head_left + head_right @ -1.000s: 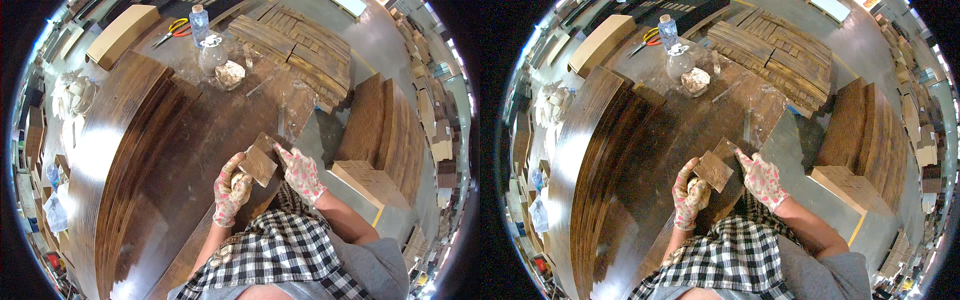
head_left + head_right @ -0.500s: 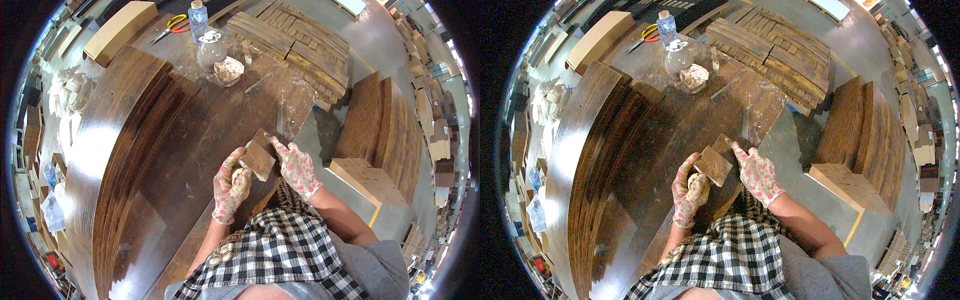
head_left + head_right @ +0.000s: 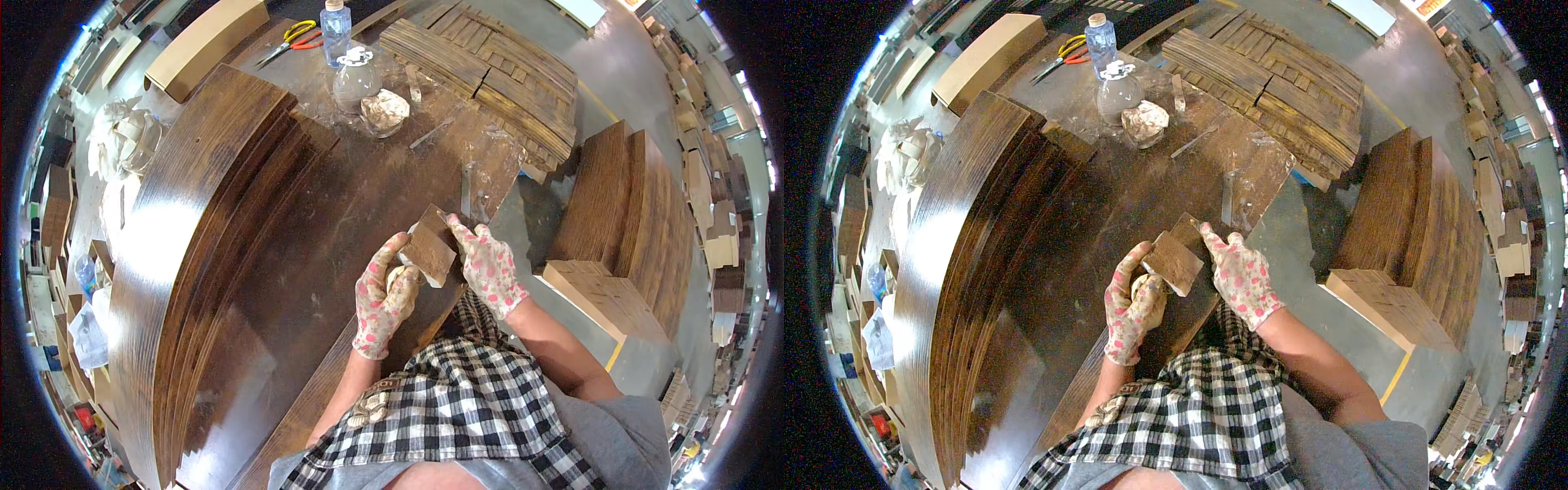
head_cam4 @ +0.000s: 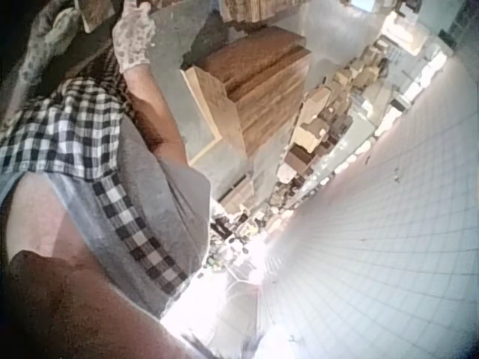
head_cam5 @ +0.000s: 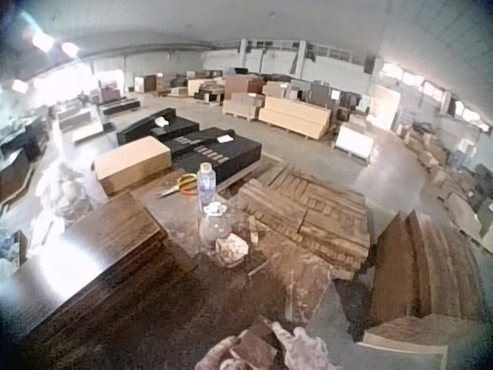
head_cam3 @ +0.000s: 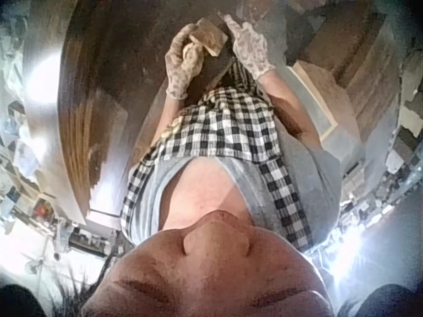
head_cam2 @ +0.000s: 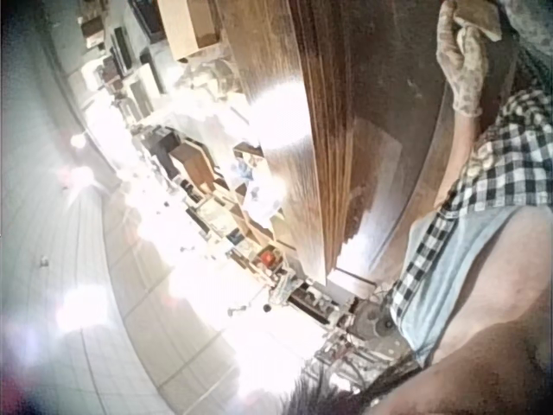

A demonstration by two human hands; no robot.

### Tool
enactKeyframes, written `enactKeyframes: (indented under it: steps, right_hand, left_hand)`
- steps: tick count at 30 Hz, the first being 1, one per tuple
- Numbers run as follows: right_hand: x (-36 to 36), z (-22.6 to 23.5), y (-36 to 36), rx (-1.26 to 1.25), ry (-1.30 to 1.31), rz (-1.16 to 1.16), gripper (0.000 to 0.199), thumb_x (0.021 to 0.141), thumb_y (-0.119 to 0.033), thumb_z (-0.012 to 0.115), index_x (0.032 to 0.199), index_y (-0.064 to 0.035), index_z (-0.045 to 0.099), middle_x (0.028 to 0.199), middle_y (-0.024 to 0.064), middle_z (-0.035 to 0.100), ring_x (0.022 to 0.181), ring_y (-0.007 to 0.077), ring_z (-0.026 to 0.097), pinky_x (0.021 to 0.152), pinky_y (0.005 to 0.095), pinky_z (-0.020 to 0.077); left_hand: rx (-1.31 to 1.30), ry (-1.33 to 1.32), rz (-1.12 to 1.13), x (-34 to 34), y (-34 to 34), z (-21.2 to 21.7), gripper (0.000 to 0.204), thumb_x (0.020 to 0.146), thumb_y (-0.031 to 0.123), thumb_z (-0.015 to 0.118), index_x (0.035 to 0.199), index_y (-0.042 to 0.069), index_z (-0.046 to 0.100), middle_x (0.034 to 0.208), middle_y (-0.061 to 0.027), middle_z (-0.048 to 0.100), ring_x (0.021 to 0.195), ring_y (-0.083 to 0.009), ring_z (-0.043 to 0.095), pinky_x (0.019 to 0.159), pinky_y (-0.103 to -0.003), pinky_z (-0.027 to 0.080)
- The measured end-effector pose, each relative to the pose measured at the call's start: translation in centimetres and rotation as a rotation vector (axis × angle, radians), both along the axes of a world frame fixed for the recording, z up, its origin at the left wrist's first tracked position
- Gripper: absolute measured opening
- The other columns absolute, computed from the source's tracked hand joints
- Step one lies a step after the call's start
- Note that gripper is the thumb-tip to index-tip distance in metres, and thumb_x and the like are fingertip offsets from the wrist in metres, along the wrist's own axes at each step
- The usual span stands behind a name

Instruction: Sanding the surface of wooden planks using a sanding block.

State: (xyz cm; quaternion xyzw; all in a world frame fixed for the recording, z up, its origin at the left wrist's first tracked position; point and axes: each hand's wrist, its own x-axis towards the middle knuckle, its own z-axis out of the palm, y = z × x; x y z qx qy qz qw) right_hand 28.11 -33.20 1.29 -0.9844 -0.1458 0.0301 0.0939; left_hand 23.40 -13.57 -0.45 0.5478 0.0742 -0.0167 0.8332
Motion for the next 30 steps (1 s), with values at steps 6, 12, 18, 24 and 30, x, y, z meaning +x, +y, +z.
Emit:
enactKeyframes:
  steps: [6, 12, 18, 24, 30]
  right_hand:
    - [0.6, -0.4, 0.4, 0.013, 0.012, -0.014, 0.058, 0.087, -0.003, 0.057, 0.144, -0.0161, 0.052, 0.100, 0.0188, 0.063, 0.070, 0.0365, 0.068, 0.064, 0.0450, 0.0566]
    - [0.5, -1.1, -0.9, 0.020, -0.056, 0.011, 0.052, 0.089, -0.005, 0.057, 0.140, -0.0161, 0.056, 0.110, 0.0169, 0.063, 0.072, 0.0365, 0.069, 0.062, 0.0433, 0.0557]
    - [-0.6, -1.5, -0.9, 0.051, -0.092, 0.018, 0.058, 0.086, -0.008, 0.063, 0.142, -0.0196, 0.056, 0.098, 0.0132, 0.059, 0.065, 0.0317, 0.066, 0.059, 0.0420, 0.0537]
    - [0.2, -0.5, -0.2, 0.044, -0.046, 0.051, 0.060, 0.085, -0.009, 0.064, 0.143, -0.0206, 0.055, 0.094, 0.0131, 0.058, 0.066, 0.0306, 0.066, 0.058, 0.0421, 0.0538]
    - [1.1, -0.6, 0.1, 0.017, -0.182, 0.104, 0.055, 0.087, -0.007, 0.061, 0.141, -0.0178, 0.057, 0.100, 0.0136, 0.063, 0.072, 0.0315, 0.067, 0.059, 0.0435, 0.0544]
  left_hand:
    - [0.111, -0.020, 0.008, 0.0, -0.1, -0.1, 0.049, 0.096, 0.014, 0.066, 0.141, -0.001, 0.054, 0.111, -0.0037, 0.068, 0.085, -0.0058, 0.059, 0.077, -0.022, 0.050]
    - [0.108, -0.020, 0.024, 0.1, 0.1, -0.2, 0.047, 0.094, 0.011, 0.066, 0.139, 0.001, 0.057, 0.115, -0.0061, 0.068, 0.087, -0.0081, 0.061, 0.078, -0.024, 0.051]
    - [0.121, -0.011, 0.014, 0.3, 0.1, -0.9, 0.055, 0.095, 0.014, 0.067, 0.144, -0.002, 0.048, 0.109, -0.0032, 0.065, 0.074, -0.0042, 0.053, 0.069, -0.020, 0.047]
    - [0.173, -0.051, 0.024, 0.2, 0.2, -0.9, 0.056, 0.094, 0.015, 0.068, 0.144, -0.001, 0.048, 0.111, -0.0040, 0.065, 0.078, -0.0039, 0.054, 0.070, -0.020, 0.047]
    - [0.141, 0.022, 0.026, 0.2, 0.0, -0.6, 0.045, 0.094, 0.012, 0.067, 0.137, 0.002, 0.058, 0.124, -0.0067, 0.067, 0.094, -0.0095, 0.063, 0.082, -0.025, 0.052]
